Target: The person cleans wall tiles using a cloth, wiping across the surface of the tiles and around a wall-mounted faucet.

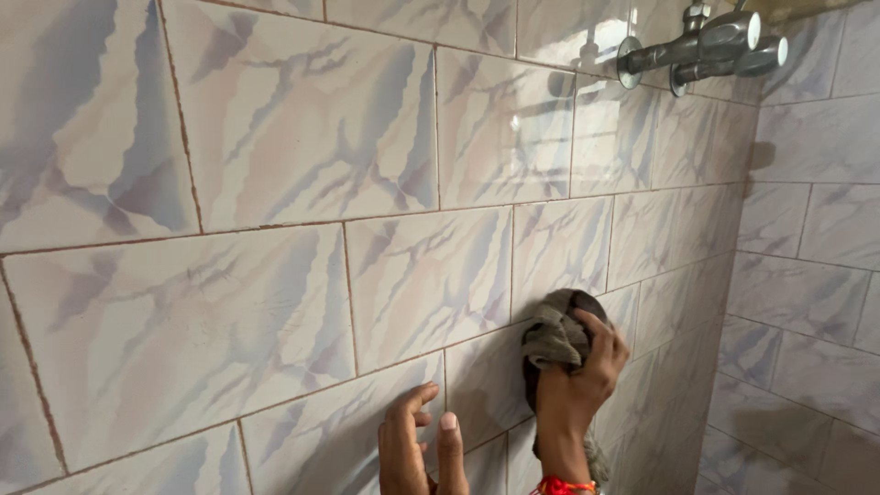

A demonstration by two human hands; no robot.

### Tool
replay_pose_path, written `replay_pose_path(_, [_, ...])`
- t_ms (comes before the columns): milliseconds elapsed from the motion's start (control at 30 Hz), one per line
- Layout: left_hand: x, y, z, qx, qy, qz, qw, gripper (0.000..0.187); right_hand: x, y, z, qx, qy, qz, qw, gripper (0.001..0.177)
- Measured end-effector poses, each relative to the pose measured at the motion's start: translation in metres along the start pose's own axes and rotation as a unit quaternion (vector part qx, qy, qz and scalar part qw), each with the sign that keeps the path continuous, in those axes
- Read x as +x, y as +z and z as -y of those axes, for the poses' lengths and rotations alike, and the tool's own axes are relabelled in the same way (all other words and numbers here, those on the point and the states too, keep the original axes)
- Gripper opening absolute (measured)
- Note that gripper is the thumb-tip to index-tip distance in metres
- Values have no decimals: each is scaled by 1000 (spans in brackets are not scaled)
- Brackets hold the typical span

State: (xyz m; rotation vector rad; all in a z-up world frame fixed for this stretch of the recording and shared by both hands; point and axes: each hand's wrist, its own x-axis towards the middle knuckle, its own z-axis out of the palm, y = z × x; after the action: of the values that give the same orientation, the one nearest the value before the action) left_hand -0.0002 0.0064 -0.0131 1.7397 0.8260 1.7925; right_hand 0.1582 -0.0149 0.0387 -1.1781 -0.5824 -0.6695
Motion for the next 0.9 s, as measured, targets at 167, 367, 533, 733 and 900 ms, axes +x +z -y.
replay_pose_path(167, [0,2,-2,-11,-17,-33,999,39,-30,9,33,32,-80,23,996,59])
replay_pose_path(367, [0,-2,0,-19,4,-67,998,30,-91,-14,41,155,-151,113,970,79])
replay_pose_path(533, [-2,-5,-5,2,-31,-69,997,27,-130,-11,-23,41,-139,81,986,64])
replay_pose_path(733, [-5,-3,-4,14,12,-82,996,23,-102,-19,-56,2,-45,28,999,68])
replay_pose_path(900, [-8,-6,0,15,36,-83,996,26,-56,-10,-40,-32,44,8,999,65])
